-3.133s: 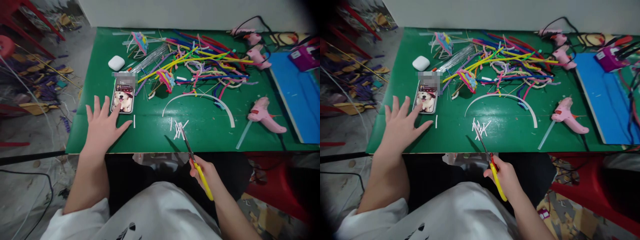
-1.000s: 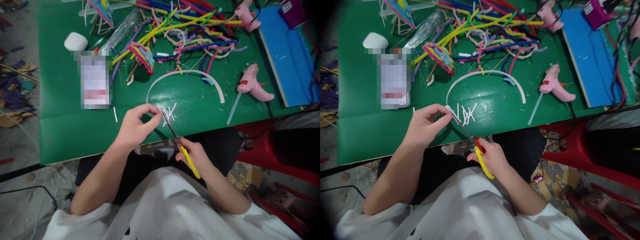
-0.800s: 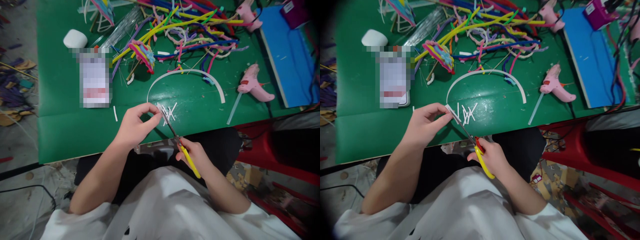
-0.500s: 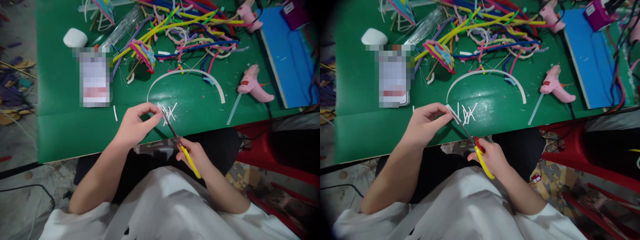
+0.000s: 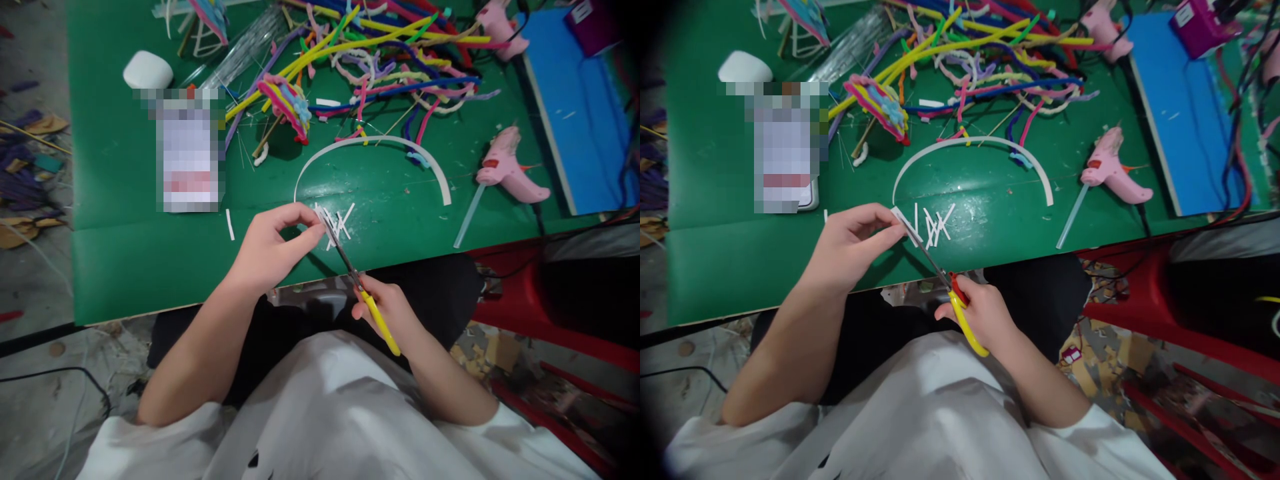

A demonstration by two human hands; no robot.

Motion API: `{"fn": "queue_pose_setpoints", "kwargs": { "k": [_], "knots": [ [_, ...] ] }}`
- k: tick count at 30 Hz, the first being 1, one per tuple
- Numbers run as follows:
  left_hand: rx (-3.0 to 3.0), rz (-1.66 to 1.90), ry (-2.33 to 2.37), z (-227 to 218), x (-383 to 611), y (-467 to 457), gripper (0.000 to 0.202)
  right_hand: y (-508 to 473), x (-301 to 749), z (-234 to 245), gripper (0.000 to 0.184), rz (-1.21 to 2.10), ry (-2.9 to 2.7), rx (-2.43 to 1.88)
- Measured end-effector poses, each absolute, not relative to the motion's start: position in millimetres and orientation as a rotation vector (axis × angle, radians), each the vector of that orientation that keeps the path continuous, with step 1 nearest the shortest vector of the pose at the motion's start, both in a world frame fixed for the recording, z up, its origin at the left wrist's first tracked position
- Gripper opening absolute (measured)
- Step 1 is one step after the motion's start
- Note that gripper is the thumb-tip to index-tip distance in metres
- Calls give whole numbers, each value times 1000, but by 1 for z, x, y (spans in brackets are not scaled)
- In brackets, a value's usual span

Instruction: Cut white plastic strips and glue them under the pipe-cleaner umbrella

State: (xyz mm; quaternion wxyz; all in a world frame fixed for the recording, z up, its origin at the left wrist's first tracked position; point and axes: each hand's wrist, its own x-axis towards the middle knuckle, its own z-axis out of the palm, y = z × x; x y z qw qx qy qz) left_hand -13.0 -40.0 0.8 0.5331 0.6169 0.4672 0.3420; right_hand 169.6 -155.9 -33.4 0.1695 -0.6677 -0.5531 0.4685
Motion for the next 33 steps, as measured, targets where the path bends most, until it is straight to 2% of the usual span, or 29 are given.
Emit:
{"fn": "queue_pose_setpoints", "kwargs": {
  "k": [33],
  "knots": [
    [1456,867,1137,0,-14,-39,9,-154,168,-28,53,1265,-1616,-1929]
  ]
}}
